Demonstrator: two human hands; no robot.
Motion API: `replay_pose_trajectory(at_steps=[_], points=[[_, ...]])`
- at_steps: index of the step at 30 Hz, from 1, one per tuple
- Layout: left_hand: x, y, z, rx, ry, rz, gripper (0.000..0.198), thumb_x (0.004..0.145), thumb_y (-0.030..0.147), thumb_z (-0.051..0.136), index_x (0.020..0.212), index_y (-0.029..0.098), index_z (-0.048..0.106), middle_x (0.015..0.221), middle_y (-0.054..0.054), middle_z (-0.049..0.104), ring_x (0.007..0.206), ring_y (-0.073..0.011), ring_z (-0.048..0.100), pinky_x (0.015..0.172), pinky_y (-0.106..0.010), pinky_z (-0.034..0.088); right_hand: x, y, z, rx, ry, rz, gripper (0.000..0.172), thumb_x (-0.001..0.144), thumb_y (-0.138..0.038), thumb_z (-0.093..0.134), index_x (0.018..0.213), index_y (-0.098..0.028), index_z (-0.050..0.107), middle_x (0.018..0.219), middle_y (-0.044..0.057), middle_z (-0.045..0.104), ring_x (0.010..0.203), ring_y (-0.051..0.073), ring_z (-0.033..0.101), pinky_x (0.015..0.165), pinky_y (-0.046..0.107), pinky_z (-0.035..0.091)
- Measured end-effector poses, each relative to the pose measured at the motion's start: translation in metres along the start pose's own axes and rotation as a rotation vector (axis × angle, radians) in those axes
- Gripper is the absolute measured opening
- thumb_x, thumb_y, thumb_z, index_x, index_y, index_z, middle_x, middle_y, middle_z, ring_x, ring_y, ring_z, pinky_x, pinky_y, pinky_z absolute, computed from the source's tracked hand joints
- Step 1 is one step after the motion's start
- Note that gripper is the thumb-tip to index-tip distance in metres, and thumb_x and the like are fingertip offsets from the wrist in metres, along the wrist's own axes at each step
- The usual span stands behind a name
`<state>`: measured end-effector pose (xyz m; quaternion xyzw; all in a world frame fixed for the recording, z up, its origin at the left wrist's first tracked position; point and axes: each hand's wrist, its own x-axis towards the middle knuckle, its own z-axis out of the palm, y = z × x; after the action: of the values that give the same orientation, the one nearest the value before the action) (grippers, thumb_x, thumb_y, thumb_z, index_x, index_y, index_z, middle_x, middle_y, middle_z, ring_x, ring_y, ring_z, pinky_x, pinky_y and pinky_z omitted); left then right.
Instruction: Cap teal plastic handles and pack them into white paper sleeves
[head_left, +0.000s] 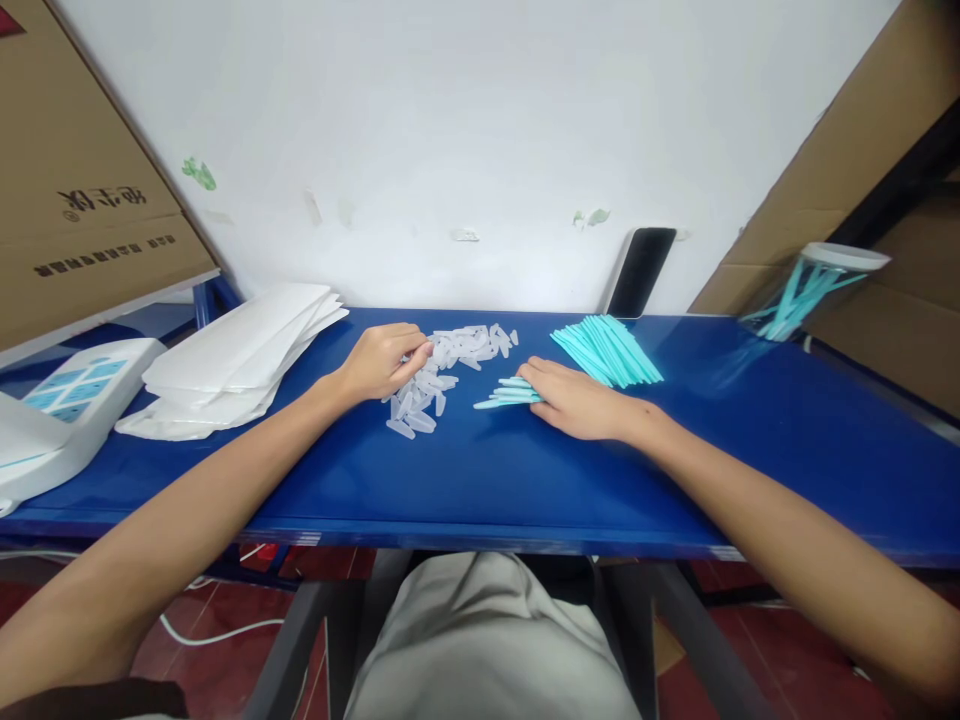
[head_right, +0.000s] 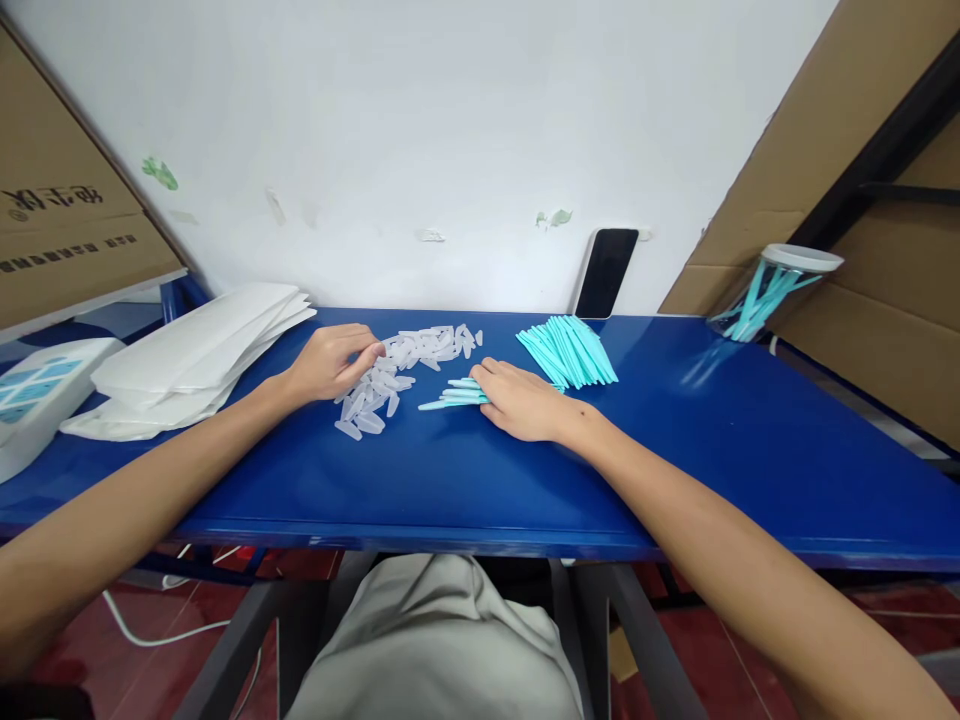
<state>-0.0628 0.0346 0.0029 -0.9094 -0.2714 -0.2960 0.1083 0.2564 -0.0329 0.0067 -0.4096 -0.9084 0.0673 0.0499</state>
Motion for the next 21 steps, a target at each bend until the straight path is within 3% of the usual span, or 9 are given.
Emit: replay_pose_trajectory(at_steps=[4, 6, 12, 14, 16, 18, 21], points=[[0.000, -0.001, 0.000, -0.003, 0.004, -0.012, 0.041, 0.105, 0.031, 0.040, 0.078, 0.017, 0.068, 0.071, -0.007, 0.067, 0.066, -0.0183, 0.061, 0.063, -0.031, 0.043, 0.000, -0.003, 0.001, -0.021, 0.049, 0.027, 0.013, 0.096, -0.025, 0.040, 0.106, -0.021, 0.047, 0.101, 0.015, 0.063, 0.086, 0.031, 0.059, 0.074, 0.045, 0.047], [-0.001, -0.002, -0.001, -0.005, 0.017, -0.022, 0.041, 0.105, 0.031, 0.040, 0.079, 0.017, 0.068, 0.071, -0.007, 0.067, 0.065, -0.0180, 0.060, 0.063, -0.031, 0.043, 0.000, -0.005, 0.001, 0.056, 0.147, 0.037, 0.011, 0.095, -0.026, 0.041, 0.103, -0.022, 0.046, 0.091, 0.011, 0.062, 0.075, 0.028, 0.056, 0.068, 0.043, 0.045], [-0.002, -0.009, -0.005, 0.027, 0.016, -0.150, 0.045, 0.103, 0.036, 0.038, 0.078, 0.018, 0.070, 0.072, -0.008, 0.067, 0.068, -0.0208, 0.060, 0.069, -0.036, 0.046, 0.010, -0.003, -0.001, 0.677, 0.916, 0.154, 0.007, 0.092, -0.031, 0.052, 0.097, -0.027, 0.048, 0.073, -0.002, 0.050, 0.059, 0.017, 0.049, 0.056, 0.035, 0.043], [-0.001, -0.013, -0.008, 0.116, 0.019, -0.244, 0.043, 0.101, 0.038, 0.039, 0.085, 0.018, 0.073, 0.083, -0.011, 0.070, 0.082, -0.0263, 0.064, 0.081, -0.042, 0.050, 0.014, 0.001, -0.002, 0.894, 1.066, 0.189, 0.018, 0.088, -0.031, 0.063, 0.089, -0.028, 0.045, 0.064, -0.007, 0.041, 0.049, 0.013, 0.041, 0.048, 0.031, 0.036], [-0.002, -0.019, -0.015, 0.235, 0.046, -0.361, 0.040, 0.098, 0.040, 0.043, 0.100, 0.018, 0.076, 0.114, -0.017, 0.071, 0.113, -0.0368, 0.060, 0.099, -0.053, 0.046, 0.018, 0.004, -0.002, 1.031, 1.130, 0.211, 0.028, 0.084, -0.030, 0.071, 0.083, -0.028, 0.043, 0.058, -0.010, 0.036, 0.043, 0.010, 0.034, 0.043, 0.029, 0.030], [-0.005, -0.027, -0.023, 0.333, 0.061, -0.497, 0.043, 0.094, 0.041, 0.047, 0.121, 0.020, 0.073, 0.147, -0.017, 0.056, 0.141, -0.0462, 0.040, 0.112, -0.065, 0.033, 0.021, 0.006, -0.001, 1.083, 1.136, 0.229, 0.031, 0.083, -0.031, 0.074, 0.080, -0.028, 0.044, 0.053, -0.011, 0.034, 0.041, 0.008, 0.031, 0.041, 0.028, 0.028], [-0.016, -0.043, -0.037, 0.398, -0.027, -0.692, 0.055, 0.092, 0.046, 0.048, 0.139, 0.021, 0.065, 0.165, -0.015, 0.035, 0.153, -0.0507, 0.019, 0.115, -0.073, 0.023, 0.022, 0.007, 0.006, 1.058, 1.087, 0.258, 0.030, 0.083, -0.033, 0.075, 0.077, -0.027, 0.046, 0.048, -0.011, 0.041, 0.038, 0.010, 0.039, 0.042, 0.029, 0.036]])
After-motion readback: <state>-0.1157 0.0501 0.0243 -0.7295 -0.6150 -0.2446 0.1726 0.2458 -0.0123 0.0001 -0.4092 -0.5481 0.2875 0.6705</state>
